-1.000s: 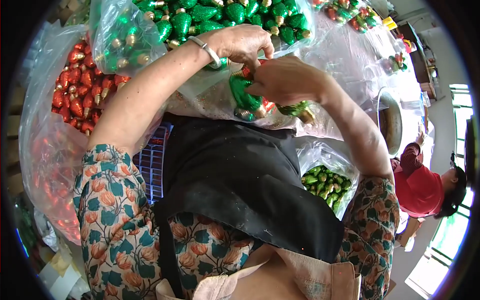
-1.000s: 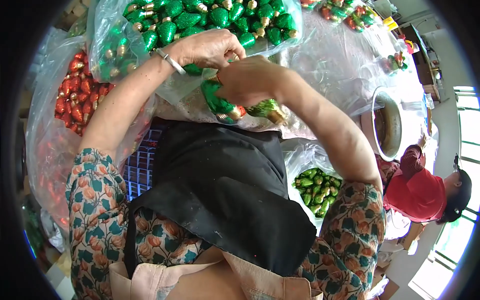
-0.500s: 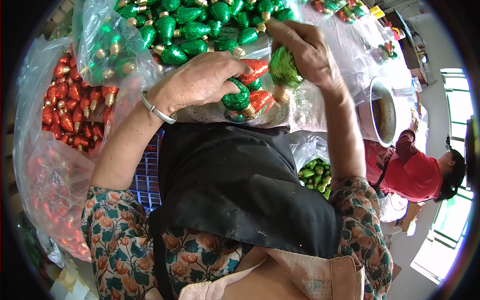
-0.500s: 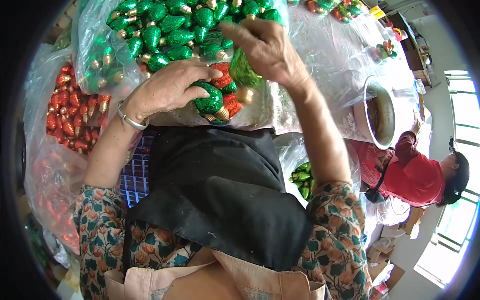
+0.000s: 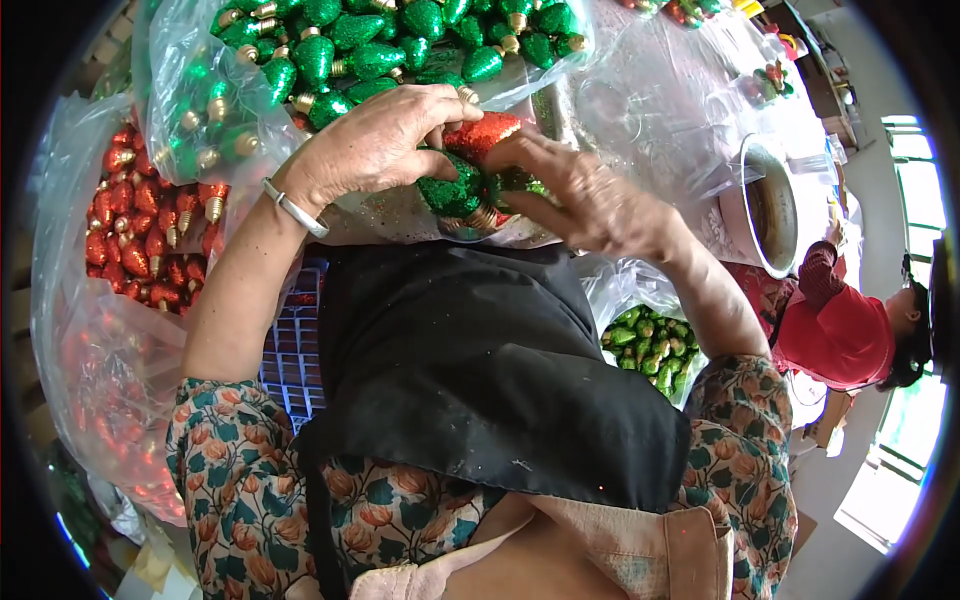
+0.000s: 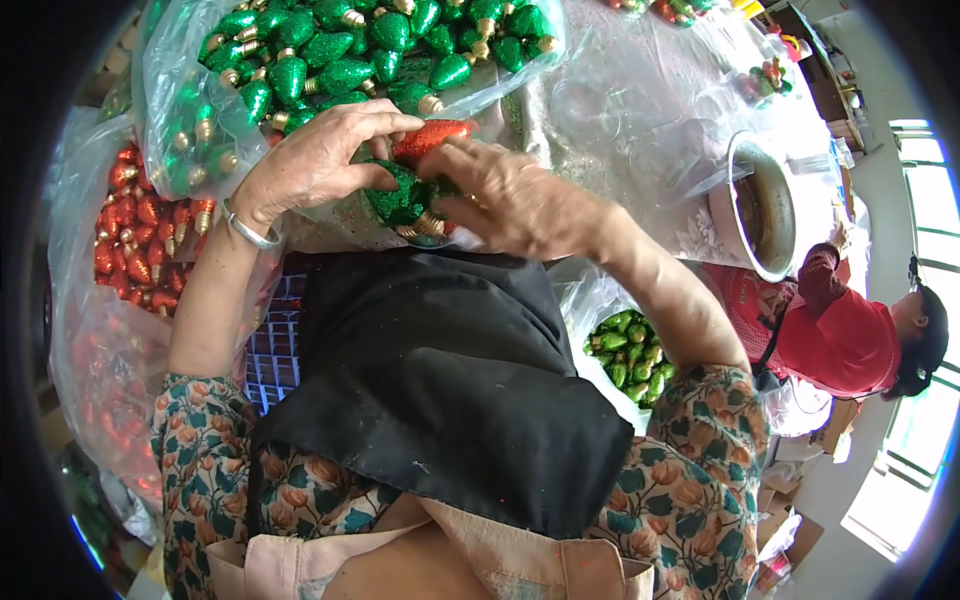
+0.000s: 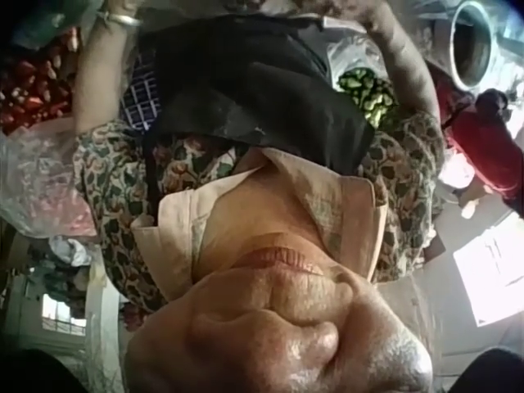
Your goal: Sorting wrapped candies and placing them into large plastic bags for packaging.
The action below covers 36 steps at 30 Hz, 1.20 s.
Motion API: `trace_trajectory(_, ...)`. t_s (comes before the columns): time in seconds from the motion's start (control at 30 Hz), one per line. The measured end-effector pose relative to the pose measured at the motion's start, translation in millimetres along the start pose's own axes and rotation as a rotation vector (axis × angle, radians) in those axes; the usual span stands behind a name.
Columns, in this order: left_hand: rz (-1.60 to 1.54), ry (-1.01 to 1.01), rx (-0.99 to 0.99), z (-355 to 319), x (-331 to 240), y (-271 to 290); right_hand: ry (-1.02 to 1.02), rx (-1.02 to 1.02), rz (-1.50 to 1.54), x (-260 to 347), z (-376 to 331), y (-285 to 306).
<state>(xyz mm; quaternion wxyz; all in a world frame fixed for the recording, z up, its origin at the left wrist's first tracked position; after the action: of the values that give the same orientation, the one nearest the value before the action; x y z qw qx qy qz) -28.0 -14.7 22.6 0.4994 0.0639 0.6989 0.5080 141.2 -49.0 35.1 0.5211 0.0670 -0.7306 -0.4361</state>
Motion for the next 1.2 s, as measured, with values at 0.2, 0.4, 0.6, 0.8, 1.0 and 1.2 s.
trace_trajectory(0.2,0.096,-0.059,0.038,-1,-13,-4,0.107,0.02,-0.049,0,-1,-6)
trace_trajectory(0.4,0.248,-0.041,-0.049,-1,-17,-9,0.185,-0.124,-0.093,6,4,-8)
trace_trajectory(0.6,0.157,-0.006,0.069,11,-16,-7,0.093,-0.391,-0.434,21,-27,-31)
trace_trajectory(0.8,0.302,-0.051,-0.129,3,-51,8,0.229,-0.415,-0.581,5,-18,-21)
trace_trajectory(1.0,0.124,0.085,-0.623,-88,-36,58,0.222,-0.451,-0.35,17,-41,106)
trace_trajectory(1.2,0.083,0.415,-0.845,-192,-3,61,0.004,-0.697,-0.497,-36,-20,256)
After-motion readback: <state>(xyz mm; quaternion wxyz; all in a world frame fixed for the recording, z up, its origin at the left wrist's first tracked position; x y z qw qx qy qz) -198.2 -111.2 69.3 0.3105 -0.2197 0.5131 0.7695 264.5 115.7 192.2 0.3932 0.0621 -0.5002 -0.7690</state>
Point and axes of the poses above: each hand's wrist, its own z-axis towards the middle knuckle, its own y-axis out of the back of the hand, x = y × z, the point moved 4 cm from there along z, towards the middle knuckle, and after that the axes turned 5 degrees about x, right-handed, at the moved point
